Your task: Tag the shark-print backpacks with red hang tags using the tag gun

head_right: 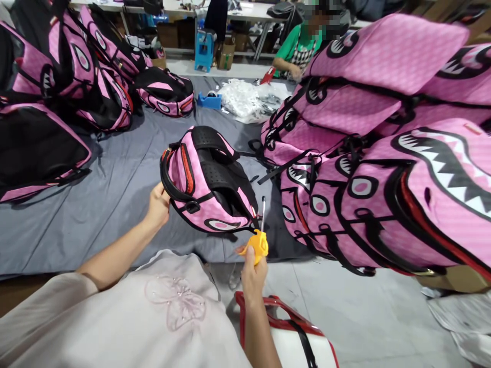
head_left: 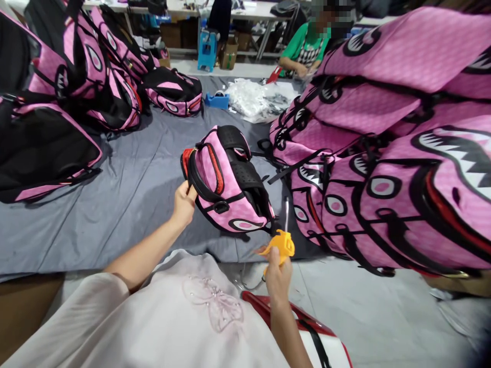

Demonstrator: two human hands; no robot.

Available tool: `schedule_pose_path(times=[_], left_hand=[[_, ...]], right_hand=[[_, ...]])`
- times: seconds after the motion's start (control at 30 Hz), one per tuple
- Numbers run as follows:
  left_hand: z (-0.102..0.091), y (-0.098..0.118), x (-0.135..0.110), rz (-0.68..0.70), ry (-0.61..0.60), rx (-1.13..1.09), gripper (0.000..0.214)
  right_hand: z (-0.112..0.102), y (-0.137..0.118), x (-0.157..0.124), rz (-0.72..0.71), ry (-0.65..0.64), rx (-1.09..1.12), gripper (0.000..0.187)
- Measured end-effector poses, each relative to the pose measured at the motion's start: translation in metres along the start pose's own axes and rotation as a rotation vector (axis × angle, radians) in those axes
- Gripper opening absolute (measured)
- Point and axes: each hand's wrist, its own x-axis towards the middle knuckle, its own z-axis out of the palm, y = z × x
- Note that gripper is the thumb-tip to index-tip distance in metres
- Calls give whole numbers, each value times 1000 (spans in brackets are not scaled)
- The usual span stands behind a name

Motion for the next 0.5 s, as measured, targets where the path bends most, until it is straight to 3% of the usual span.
schedule_pose_path(times=[0.1,0.3,0.5], left_hand=[[5,8,6,77,-30,22,34],[17,35,4,149,-147,115,45],[29,41,-18,90,-266,68,47]], right_hand=[[-21,-43,-8,-175,-68,-147,51],[-39,-115,-17,-292,-290,-315,38],[-51,-156,-5,-273,-347,-540,39]])
